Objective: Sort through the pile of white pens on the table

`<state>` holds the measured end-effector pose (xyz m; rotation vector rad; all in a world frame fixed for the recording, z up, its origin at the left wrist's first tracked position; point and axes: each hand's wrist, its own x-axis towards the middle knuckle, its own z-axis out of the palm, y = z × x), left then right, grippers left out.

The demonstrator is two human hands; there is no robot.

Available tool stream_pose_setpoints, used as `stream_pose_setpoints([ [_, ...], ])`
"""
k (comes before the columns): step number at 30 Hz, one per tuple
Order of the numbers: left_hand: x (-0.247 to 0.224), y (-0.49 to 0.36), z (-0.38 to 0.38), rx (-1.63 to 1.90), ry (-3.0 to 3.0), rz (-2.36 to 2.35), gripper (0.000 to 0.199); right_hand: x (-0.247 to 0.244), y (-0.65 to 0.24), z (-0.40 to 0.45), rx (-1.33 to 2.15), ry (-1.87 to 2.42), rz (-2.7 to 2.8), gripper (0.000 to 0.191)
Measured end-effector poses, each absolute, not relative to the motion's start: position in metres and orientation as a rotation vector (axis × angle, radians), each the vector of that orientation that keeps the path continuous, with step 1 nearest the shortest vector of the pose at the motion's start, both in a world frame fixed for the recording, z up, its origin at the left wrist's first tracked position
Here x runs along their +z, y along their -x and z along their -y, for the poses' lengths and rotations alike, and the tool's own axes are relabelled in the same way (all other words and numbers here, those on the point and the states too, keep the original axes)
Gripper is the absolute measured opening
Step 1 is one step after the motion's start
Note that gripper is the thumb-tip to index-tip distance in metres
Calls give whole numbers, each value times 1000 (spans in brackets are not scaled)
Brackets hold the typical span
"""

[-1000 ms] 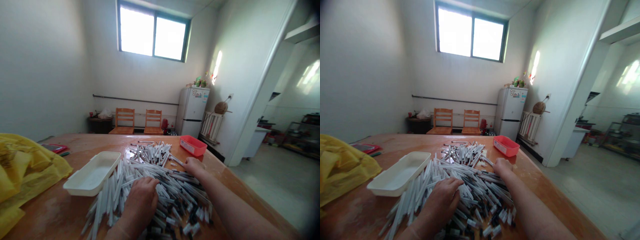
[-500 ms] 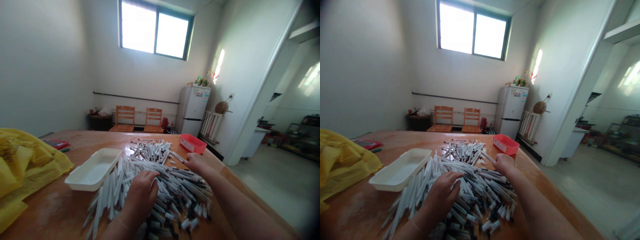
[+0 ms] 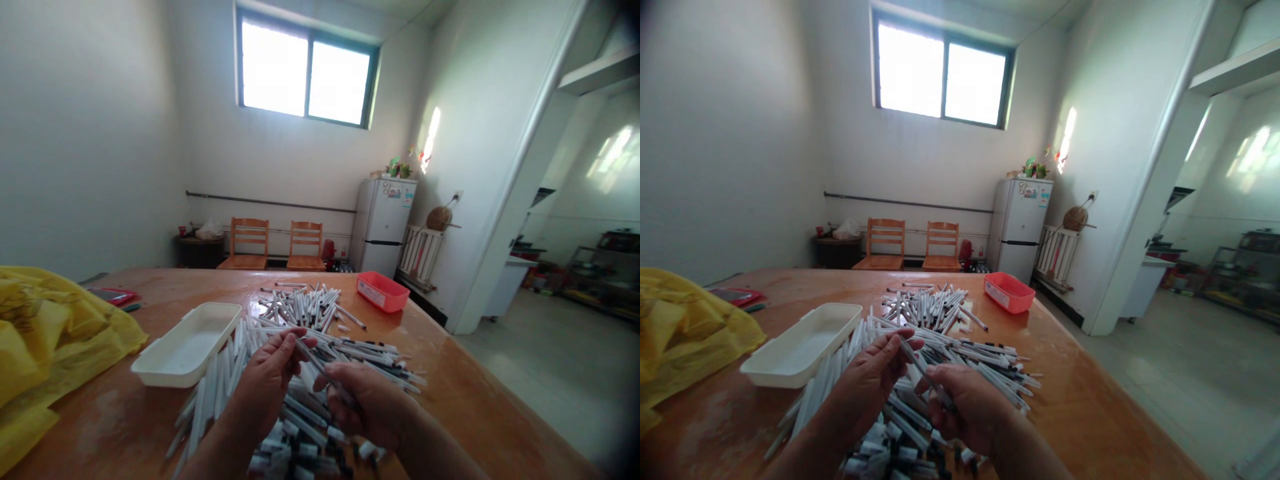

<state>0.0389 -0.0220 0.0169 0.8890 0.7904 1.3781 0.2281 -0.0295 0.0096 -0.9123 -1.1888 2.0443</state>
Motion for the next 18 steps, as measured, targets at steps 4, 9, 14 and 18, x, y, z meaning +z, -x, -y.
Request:
stream_pose_setpoints([
  [4, 18, -40, 25, 1330, -851, -693, 34, 0, -217, 35, 2267, 584, 1007, 34],
  [9, 18, -34, 19, 1415, -823, -724, 24, -2, -214, 46, 2060, 643, 1146, 34],
  [14, 19, -7, 5, 1683, -655, -931, 32, 4, -223, 54, 1374, 981, 1707, 41],
  [18, 14, -4, 2, 1642, -805, -1109, 41, -2, -230, 43, 1084, 1073, 1757, 39],
])
